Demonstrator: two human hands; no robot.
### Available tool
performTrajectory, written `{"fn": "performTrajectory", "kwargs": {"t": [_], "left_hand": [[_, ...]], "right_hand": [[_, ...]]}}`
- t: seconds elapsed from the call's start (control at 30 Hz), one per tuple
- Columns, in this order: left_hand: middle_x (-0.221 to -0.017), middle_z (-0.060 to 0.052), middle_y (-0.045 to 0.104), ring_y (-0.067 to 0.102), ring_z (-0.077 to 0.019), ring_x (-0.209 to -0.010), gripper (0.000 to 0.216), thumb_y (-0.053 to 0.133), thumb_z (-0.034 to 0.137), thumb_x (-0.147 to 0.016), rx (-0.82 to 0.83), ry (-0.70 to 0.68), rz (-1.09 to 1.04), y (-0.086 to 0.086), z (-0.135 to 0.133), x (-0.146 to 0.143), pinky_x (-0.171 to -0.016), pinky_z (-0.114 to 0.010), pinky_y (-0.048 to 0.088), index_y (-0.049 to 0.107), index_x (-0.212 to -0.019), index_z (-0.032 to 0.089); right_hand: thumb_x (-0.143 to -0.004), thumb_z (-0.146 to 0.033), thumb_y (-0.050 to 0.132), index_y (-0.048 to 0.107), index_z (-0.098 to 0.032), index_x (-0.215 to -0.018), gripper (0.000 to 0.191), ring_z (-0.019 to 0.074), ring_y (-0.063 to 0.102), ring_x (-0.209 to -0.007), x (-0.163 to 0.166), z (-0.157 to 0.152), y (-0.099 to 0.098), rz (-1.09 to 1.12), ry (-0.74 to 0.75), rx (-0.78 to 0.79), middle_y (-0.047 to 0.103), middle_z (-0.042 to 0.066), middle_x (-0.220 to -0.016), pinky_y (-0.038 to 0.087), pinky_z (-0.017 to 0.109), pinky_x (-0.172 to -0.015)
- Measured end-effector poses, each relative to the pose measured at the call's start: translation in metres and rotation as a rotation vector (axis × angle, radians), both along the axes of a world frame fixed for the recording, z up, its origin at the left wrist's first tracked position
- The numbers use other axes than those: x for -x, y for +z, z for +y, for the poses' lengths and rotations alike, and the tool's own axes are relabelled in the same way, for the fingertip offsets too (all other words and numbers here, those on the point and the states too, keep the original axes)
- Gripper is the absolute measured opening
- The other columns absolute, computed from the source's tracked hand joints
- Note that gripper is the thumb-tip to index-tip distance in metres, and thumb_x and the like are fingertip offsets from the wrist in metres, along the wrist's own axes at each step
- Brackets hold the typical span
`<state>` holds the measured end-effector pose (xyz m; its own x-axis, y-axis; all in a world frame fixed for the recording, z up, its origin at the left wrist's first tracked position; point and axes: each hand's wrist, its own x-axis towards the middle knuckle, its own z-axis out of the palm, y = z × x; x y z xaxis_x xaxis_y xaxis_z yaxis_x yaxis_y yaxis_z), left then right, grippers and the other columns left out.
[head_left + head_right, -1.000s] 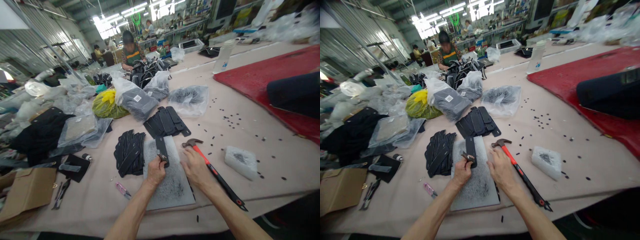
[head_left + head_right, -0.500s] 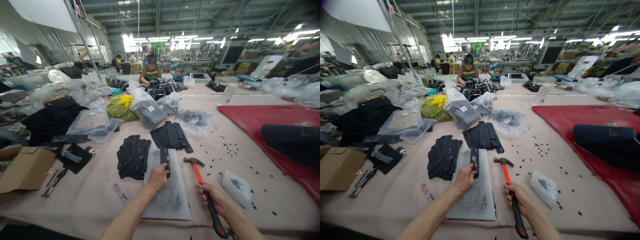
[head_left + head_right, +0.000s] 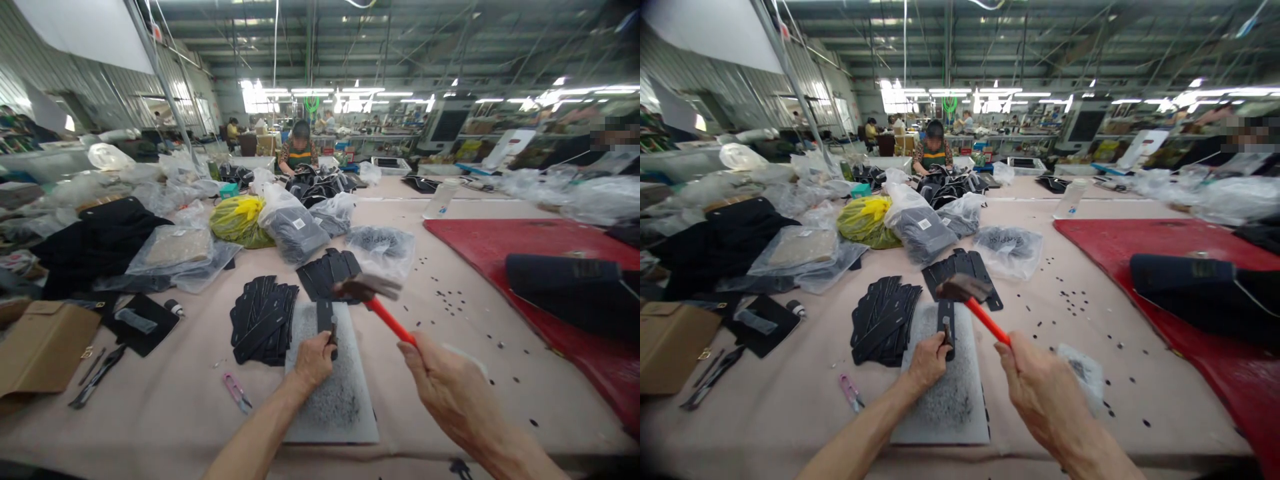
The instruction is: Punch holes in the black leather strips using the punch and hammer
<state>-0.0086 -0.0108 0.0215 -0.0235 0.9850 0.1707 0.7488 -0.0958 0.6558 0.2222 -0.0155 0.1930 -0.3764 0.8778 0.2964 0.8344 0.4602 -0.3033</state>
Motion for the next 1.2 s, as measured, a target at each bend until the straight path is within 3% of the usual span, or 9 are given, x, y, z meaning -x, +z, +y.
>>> {"fn": "performTrajectory", "kwargs": {"t": [0.13, 0.3, 0.5, 0.63, 0.7, 0.87, 1.07, 1.13, 1.2], "left_hand": [[-0.079, -0.004, 0.071, 0.067, -0.0194, -0.075, 0.014, 0.052, 0.014, -0.083, -0.02, 0.002, 0.003, -0.001, 0.0, 0.0, -0.067, -0.028, 0.046, 0.063, -0.09, 0.02], [-0.079, -0.004, 0.071, 0.067, -0.0195, -0.075, 0.013, 0.052, 0.015, -0.084, -0.02, 0.006, 0.014, -0.007, 0.002, 0.0, -0.067, -0.028, 0.046, 0.063, -0.09, 0.02], [-0.079, -0.003, 0.07, 0.066, -0.0184, -0.075, 0.012, 0.052, 0.016, -0.084, -0.007, 0.001, 0.011, -0.006, 0.003, -0.001, -0.067, -0.027, 0.045, 0.062, -0.09, 0.02], [-0.077, -0.004, 0.07, 0.066, -0.0191, -0.074, 0.011, 0.052, 0.018, -0.085, 0.003, 0.006, 0.019, -0.004, 0.003, -0.002, -0.068, -0.028, 0.045, 0.062, -0.089, 0.02], [-0.076, -0.004, 0.069, 0.065, -0.0192, -0.074, 0.011, 0.052, 0.017, -0.085, 0.008, 0.005, 0.025, -0.002, 0.003, -0.002, -0.068, -0.028, 0.044, 0.061, -0.088, 0.02], [-0.074, -0.003, 0.067, 0.064, -0.0183, -0.071, 0.009, 0.051, 0.016, -0.084, -0.009, -0.009, 0.031, -0.001, 0.004, -0.003, -0.065, -0.027, 0.043, 0.059, -0.083, 0.02], [-0.074, -0.002, 0.067, 0.063, -0.017, -0.071, 0.009, 0.051, 0.016, -0.085, -0.016, -0.008, -0.013, 0.0, 0.003, -0.003, -0.066, -0.026, 0.043, 0.058, -0.08, 0.02], [-0.074, -0.003, 0.066, 0.063, -0.017, -0.071, 0.009, 0.051, 0.016, -0.085, -0.007, -0.01, -0.011, 0.0, 0.004, -0.002, -0.066, -0.026, 0.043, 0.058, -0.08, 0.02], [-0.075, -0.003, 0.066, 0.063, -0.0175, -0.072, 0.008, 0.051, 0.016, -0.085, 0.0, -0.008, -0.001, 0.0, 0.004, -0.002, -0.067, -0.026, 0.044, 0.058, -0.081, 0.02]], "right_hand": [[-0.099, -0.042, 0.033, 0.045, -0.023, -0.075, 0.032, 0.0117, 0.04, -0.035, 0.006, -0.001, 0.008, -0.184, 0.109, -0.042, 0.049, -0.005, -0.048, 0.013, 0.028, -0.045], [-0.1, -0.043, 0.031, 0.046, -0.022, -0.078, 0.033, 0.0113, 0.042, -0.038, 0.009, -0.001, 0.025, 0.088, -0.006, -0.253, 0.046, -0.005, -0.049, 0.025, 0.025, -0.045], [-0.097, -0.04, 0.036, 0.047, -0.023, -0.074, 0.031, 0.0112, 0.038, -0.035, 0.003, 0.0, 0.015, -0.13, 0.093, 0.04, 0.049, -0.003, -0.048, 0.013, 0.028, -0.044], [-0.097, -0.048, 0.033, 0.043, -0.026, -0.073, 0.034, 0.0124, 0.039, -0.039, 0.007, 0.001, 0.037, 0.212, -0.078, -0.115, 0.045, -0.003, -0.049, 0.022, 0.027, -0.045], [-0.097, -0.049, 0.029, 0.042, -0.026, -0.072, 0.036, 0.0129, 0.039, -0.041, 0.009, 0.0, 0.033, 0.285, -0.116, -0.158, 0.045, -0.002, -0.05, 0.024, 0.028, -0.046], [-0.093, -0.05, 0.037, 0.048, -0.023, -0.073, 0.035, 0.011, 0.03, -0.038, -0.008, 0.001, -0.009, -0.081, 0.018, 0.188, 0.045, -0.002, -0.048, 0.011, 0.03, -0.048], [-0.097, -0.044, 0.033, 0.048, -0.022, -0.072, 0.036, 0.0146, 0.048, -0.053, -0.038, 0.012, -0.083, 0.098, -0.12, 0.56, 0.053, -0.001, -0.058, 0.024, 0.027, -0.053], [-0.097, -0.04, 0.033, 0.049, -0.021, -0.072, 0.036, 0.0161, 0.051, -0.057, -0.042, 0.012, -0.118, 0.095, -0.209, 0.602, 0.055, 0.001, -0.061, 0.029, 0.027, -0.054], [-0.095, -0.035, 0.038, 0.057, -0.018, -0.085, 0.027, 0.0189, 0.056, -0.068, -0.04, 0.01, -0.147, 0.007, -0.268, 0.49, 0.062, 0.006, -0.075, 0.035, 0.028, -0.06]]}}
